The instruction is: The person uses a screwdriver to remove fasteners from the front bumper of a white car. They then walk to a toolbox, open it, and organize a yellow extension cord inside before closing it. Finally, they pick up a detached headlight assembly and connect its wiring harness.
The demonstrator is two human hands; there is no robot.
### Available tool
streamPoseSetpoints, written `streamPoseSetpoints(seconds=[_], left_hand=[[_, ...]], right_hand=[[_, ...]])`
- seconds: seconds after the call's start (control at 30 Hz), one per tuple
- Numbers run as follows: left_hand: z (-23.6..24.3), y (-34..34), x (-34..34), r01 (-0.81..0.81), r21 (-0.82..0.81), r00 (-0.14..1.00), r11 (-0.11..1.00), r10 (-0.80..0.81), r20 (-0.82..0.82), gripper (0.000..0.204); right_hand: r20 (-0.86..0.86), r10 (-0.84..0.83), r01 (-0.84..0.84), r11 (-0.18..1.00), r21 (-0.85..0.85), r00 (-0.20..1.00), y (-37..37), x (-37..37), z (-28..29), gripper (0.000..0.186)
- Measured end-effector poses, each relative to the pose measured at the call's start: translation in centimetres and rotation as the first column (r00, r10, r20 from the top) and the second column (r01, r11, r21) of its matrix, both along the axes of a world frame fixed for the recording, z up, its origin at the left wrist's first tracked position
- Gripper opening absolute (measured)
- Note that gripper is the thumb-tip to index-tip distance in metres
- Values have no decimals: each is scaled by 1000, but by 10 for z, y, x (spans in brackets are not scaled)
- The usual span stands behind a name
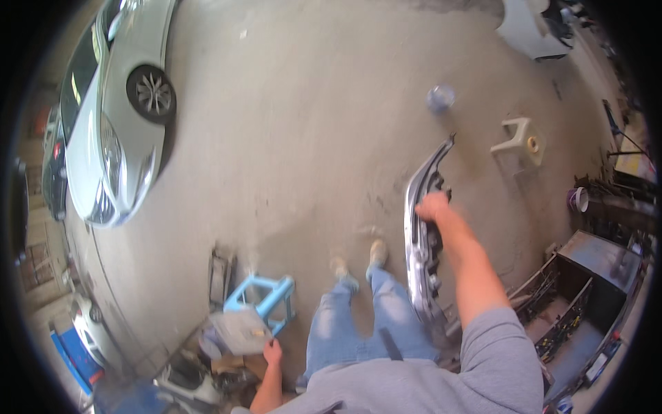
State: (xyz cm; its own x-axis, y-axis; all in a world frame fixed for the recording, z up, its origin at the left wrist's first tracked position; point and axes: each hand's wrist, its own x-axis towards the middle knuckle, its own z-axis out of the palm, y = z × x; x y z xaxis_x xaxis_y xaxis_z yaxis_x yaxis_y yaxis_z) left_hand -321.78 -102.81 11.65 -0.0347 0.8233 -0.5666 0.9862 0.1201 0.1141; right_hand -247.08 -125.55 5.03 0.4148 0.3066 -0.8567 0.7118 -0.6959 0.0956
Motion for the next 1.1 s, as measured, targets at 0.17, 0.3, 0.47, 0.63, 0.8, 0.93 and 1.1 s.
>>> streamPoseSetpoints(seconds=[0.17, 0.3, 0.47, 0.63, 0.8, 0.93, 1.1], left_hand=[[24, -16, 25, 108, -26, 988, 994, -105, 113, 39], [16, -4, 83, 243, -68, 962, 968, -232, 147, 39], [-18, 64, 174, 242, -320, 970, 916, -218, 111, 37], [-59, 207, 298, 305, -564, 948, 767, -301, 104, 36], [-108, 380, 570, 271, -138, 946, 953, -237, 222, 40], [-82, 481, 826, 263, -61, 794, 963, -180, 581, 48], [-35, 505, 1073, 432, 97, 627, 897, -375, 683, 46]], right_hand=[[82, 79, -75, 996, -41, 994, -54, 11, 40, 42], [136, 56, -52, 998, -31, 989, -125, 6, 29, 43], [113, -94, 100, 994, -50, 989, -159, -19, 48, 55], [-53, -209, 201, 971, -128, 977, -109, -40, 90, 56], [-40, -419, 420, 907, 20, 907, -71, -47, 97, 34], [-58, -543, 541, 840, -49, 838, 7, 36, 94, 34], [-32, -601, 598, 798, -67, 799, 56, 162, 85, 35]])
